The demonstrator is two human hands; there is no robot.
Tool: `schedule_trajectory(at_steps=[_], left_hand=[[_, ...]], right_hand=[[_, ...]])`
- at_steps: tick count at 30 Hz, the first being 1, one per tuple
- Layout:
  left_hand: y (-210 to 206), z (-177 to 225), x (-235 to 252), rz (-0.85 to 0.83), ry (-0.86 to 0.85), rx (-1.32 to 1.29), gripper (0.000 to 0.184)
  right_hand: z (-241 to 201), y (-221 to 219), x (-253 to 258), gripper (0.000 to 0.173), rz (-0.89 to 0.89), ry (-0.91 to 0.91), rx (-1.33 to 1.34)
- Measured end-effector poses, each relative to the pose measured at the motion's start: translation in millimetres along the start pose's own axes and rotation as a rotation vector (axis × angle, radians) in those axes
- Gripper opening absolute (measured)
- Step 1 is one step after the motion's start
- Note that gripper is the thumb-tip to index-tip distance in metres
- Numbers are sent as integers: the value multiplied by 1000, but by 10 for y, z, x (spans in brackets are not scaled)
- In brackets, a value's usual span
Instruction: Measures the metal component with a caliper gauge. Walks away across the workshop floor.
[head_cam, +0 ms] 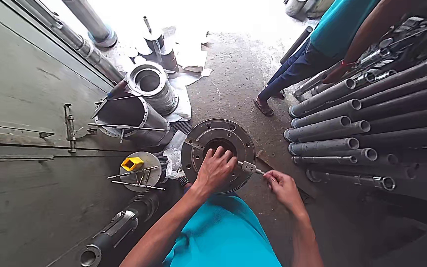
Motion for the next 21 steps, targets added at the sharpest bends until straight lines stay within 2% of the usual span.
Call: schedule_trajectory(at_steps=[3,5,7,9,11,12,13,14,17,19,21], left_hand=[[100,211,-234,-127,68,-52,30],[85,370,-366,-204,73,-181,33],[79,490,-459,-255,9,-394,28],[198,508,-523,-279,-87,-603,24],[492,294,-561,-152,-82,-846,23],[654,104,-561,-50,-40,-955,23],[777,-93,-575,42,28,-1019,23],[849,-279,-594,122,103,-1026,24],[801,-683,-720,236,301,-919,25],[671,-797,-846,261,382,-908,24],[523,-828,-957,272,436,-931,23]], right_hand=[[-169,128,447,13,118,52,330],[-432,59,706,14,145,116,344],[-873,-203,808,22,122,257,64],[-1277,-728,690,24,-1,384,-255],[-1416,-1243,307,25,-162,458,-445],[-1388,-1357,58,26,-165,551,-487],[-1275,-1342,-203,25,-101,676,-492],[-1075,-1220,-397,29,-51,711,-499],[-518,-427,-506,42,139,543,-494],[-513,-66,-330,41,246,437,-424],[-848,-107,-113,33,313,449,-378]])
Point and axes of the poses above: each hand's wrist, its own x-axis towards the middle knuckle, its own y-axis out of the back of the hand, z = x × y, the point moved 8 cm from there along x, towards the middle knuckle, and after that the axes turned 12 degrees about x, right-handed, at the moved point
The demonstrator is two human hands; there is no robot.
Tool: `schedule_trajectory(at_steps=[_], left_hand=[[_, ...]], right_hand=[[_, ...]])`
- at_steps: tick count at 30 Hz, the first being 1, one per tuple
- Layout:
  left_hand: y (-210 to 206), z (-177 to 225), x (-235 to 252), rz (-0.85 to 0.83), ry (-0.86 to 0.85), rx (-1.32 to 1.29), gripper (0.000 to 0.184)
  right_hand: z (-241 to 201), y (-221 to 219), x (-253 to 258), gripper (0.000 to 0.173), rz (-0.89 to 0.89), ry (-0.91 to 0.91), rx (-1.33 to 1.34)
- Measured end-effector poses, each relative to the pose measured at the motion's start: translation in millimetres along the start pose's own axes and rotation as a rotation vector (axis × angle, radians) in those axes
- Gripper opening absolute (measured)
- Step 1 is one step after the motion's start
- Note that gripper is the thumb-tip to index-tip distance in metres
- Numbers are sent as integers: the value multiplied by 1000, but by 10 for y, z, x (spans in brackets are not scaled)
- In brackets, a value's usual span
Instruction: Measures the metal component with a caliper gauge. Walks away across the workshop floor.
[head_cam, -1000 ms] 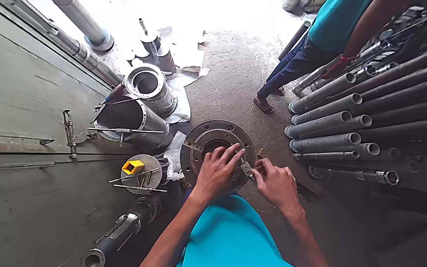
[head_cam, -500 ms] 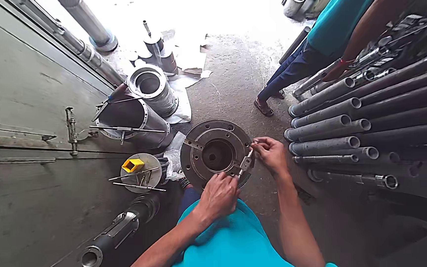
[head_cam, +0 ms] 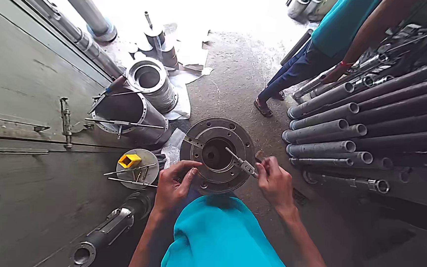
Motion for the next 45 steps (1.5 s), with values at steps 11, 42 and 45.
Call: schedule_trajectory(at_steps=[11,42,45], left_hand=[[-243,-474,-550,-2,180,25,23],[108,-746,-812,105,360,168,25],[90,-746,-809,108,346,146,25]], right_hand=[[-722,-919,75,35,-306,336,-138],[-634,-372,171,29,-118,171,-84],[-489,-330,320,33,-62,109,-91]])
Point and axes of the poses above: each hand's wrist, its own x-axis towards the middle knuckle, its own y-axis out of the back of the hand, z = x × y, the point moved 8 cm from there along x, towards the middle knuckle, and after that the axes turned 12 degrees about x, right-handed, at the moved point
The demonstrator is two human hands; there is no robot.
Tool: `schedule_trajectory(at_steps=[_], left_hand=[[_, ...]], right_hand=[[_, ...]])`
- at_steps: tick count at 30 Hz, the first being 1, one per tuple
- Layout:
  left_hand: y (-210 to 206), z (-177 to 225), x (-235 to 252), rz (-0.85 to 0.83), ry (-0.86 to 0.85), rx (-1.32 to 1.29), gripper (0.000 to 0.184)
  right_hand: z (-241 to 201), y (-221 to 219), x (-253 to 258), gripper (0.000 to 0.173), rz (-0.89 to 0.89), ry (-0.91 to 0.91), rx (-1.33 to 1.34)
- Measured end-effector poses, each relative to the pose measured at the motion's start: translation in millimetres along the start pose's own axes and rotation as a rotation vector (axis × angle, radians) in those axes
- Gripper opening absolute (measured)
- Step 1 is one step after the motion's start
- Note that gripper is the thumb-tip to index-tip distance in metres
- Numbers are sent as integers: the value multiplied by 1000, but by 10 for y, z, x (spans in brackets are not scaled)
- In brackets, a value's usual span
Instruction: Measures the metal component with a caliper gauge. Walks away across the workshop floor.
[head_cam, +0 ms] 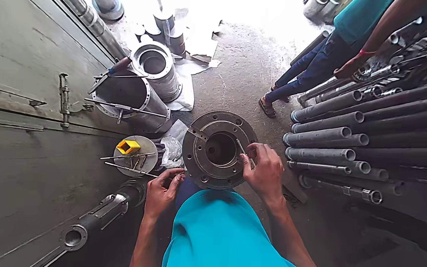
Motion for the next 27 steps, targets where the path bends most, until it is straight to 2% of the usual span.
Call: schedule_trajectory(at_steps=[2,3,5,6,9,12,14,16,18,19,21,23,25,27], left_hand=[[-15,-67,-36,6,16,-2,26],[-37,-90,-50,-2,19,6,25],[-109,-91,-32,-25,8,26,26],[-137,-76,-34,-39,-4,28,26],[-194,-72,-5,-60,-12,35,26],[-212,-67,37,-64,-13,45,27],[-178,-54,44,-54,-19,35,27],[-138,-78,56,-37,-15,24,27],[-114,-152,24,-26,10,15,27],[-112,-191,28,-27,21,20,26],[-137,-219,54,-42,33,43,26],[-163,-171,98,-62,14,71,27],[-195,-114,128,-76,-5,79,27],[-204,-79,131,-79,-11,90,27]], right_hand=[[123,-182,113,38,-132,-31,-3],[94,-316,142,31,-194,-6,-1],[-49,-482,150,15,-189,104,-42],[-82,-506,89,14,-174,157,-54],[-125,-549,-207,31,-202,369,-42],[-56,-460,-540,27,-340,517,-22],[187,-289,-834,16,-387,569,-18],[656,-55,-973,26,-344,489,-61],[1104,177,-831,47,-260,252,-72],[1193,241,-680,54,-204,152,-52],[1008,223,-337,50,-130,82,75],[561,29,-47,44,-134,87,171],[61,-235,127,43,-209,127,155],[-401,-521,59,40,-338,247,138]])
Point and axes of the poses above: each hand's wrist, its own x-axis towards the middle knuckle, its own y-axis out of the back of the hand, z = x × y, the point moved 8 cm from there along x, towards the middle knuckle, and after that the axes turned 12 degrees about x, right-handed, at the moved point
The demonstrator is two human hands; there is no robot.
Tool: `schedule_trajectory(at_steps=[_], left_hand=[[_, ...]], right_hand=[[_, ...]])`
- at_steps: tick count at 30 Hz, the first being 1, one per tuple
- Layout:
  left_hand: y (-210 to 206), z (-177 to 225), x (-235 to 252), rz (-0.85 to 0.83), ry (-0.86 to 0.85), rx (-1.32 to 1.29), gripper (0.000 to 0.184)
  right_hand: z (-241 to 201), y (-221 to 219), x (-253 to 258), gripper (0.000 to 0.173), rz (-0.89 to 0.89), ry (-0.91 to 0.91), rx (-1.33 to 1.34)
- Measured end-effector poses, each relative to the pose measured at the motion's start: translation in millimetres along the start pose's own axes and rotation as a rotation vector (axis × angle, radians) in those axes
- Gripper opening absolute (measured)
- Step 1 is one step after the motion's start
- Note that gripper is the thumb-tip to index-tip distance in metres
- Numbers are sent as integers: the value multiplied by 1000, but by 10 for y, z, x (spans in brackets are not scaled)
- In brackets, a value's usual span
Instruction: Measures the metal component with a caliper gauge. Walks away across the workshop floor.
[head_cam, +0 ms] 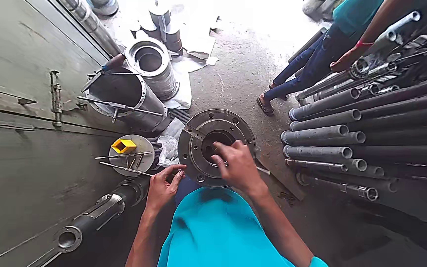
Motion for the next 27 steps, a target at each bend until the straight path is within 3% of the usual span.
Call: schedule_trajectory(at_steps=[2,4,7,9,10,13,15,19,22,27], left_hand=[[30,24,-10,15,-12,-15,27],[71,-8,-68,44,-4,-48,27],[117,-165,-178,82,50,-49,27],[119,-237,-213,72,76,-38,26],[113,-235,-189,67,78,-34,26],[84,-133,-124,33,35,-14,27],[122,-25,-80,30,-11,-2,27],[221,-93,-147,95,15,-24,27],[184,-217,-215,93,56,-5,27],[185,-97,-261,74,41,26,29]], right_hand=[[-265,-292,-258,41,-139,108,-11],[-157,-324,-791,43,-202,68,-75],[438,285,-1122,42,50,-113,-99],[473,612,-949,35,231,-118,-61],[367,622,-762,33,236,-77,-38],[-53,70,-358,44,-65,-45,-39],[-117,-226,-496,46,-197,-60,-87],[494,223,-1098,57,-5,-297,-160],[602,469,-909,61,198,-344,-145],[405,642,-620,36,309,-348,-164]])
Point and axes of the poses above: each hand's wrist, its own x-axis towards the middle knuckle, its own y-axis out of the back of the hand, z = x × y, the point moved 8 cm from there along x, towards the middle knuckle, and after that the axes turned 12 degrees about x, right-handed, at the moved point
